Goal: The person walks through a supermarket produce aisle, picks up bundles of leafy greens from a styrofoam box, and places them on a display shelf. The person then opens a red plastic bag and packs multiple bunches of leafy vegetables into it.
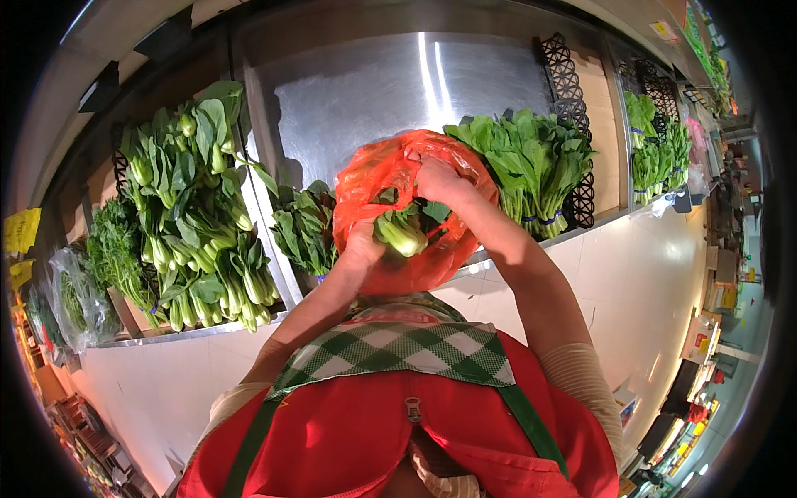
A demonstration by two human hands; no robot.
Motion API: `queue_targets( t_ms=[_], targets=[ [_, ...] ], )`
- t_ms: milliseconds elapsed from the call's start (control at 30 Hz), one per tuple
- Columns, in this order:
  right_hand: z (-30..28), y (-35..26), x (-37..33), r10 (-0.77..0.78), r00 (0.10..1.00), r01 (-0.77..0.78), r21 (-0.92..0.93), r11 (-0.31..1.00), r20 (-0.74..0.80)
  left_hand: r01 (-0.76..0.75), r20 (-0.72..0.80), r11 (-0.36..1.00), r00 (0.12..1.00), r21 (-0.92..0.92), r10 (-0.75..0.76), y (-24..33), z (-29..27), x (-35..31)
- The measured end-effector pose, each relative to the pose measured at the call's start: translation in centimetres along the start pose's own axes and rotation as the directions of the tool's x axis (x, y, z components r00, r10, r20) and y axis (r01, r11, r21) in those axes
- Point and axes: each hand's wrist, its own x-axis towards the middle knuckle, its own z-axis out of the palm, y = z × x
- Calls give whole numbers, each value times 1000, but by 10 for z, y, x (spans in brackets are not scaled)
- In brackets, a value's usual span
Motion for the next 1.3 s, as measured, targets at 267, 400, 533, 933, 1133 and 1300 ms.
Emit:
queue_targets(
  t_ms=[267,400,533,933,1133,1300],
  targets=[
    [-21,-8,-11,-38,993,42,40,998,-109,319,0,947,948,42,-319,41,33,-71],
    [-35,-13,-18,46,967,26,275,961,-250,193,-115,953,979,235,-170,47,34,-82],
    [-35,-22,-29,70,881,86,304,949,-468,205,-37,955,979,215,-202,55,34,-81],
    [28,-55,-8,94,963,-137,-156,978,-251,219,8,911,972,349,-237,77,57,-104],
    [1,-41,-19,-86,875,116,33,993,-476,261,102,905,945,335,-310,103,51,-122],
    [-21,-56,-49,31,975,139,714,686,-220,266,260,943,914,200,-313,113,27,-118]
  ],
)
